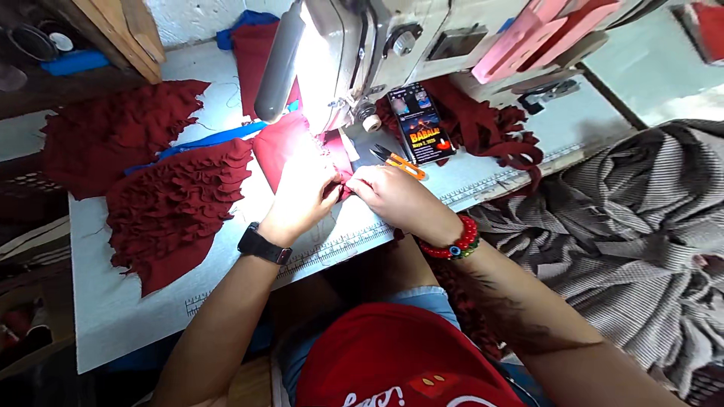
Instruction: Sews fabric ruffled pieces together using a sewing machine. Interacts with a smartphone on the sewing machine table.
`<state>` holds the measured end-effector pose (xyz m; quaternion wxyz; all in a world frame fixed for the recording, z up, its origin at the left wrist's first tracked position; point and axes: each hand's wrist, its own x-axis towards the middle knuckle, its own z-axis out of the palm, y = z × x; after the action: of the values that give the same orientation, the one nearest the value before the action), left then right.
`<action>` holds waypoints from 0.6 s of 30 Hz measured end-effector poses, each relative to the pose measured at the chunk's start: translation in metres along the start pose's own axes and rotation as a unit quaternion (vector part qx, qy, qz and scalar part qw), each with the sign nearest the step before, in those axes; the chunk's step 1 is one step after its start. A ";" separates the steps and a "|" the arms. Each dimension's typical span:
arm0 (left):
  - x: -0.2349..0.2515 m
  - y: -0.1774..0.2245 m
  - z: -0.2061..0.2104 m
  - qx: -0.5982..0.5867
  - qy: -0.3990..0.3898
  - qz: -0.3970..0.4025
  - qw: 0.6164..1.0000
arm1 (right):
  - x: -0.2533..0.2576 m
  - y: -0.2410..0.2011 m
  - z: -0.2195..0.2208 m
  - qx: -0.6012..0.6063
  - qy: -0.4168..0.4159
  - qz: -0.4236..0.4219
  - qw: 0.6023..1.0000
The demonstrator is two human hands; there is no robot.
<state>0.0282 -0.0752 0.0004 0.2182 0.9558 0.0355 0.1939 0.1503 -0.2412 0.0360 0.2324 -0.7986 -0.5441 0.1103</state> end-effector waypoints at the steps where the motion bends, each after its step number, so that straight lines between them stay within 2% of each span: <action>1: 0.000 0.000 0.000 0.001 0.002 0.000 1.000 | 0.001 0.000 0.001 -0.009 0.010 -0.008 1.000; 8: 0.001 0.000 0.000 0.002 0.008 0.001 1.000 | 0.000 -0.006 0.002 0.009 0.021 0.015 1.000; 14: -0.001 0.000 0.000 -0.004 0.013 -0.012 1.000 | 0.001 -0.005 0.003 -0.024 -0.020 0.021 0.999; 18: -0.001 -0.001 0.000 -0.008 0.013 -0.016 1.000 | 0.002 0.000 0.007 -0.027 0.020 -0.007 0.999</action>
<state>0.0274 -0.0744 -0.0009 0.2286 0.9507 0.0523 0.2030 0.1483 -0.2376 0.0296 0.2223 -0.8028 -0.5477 0.0780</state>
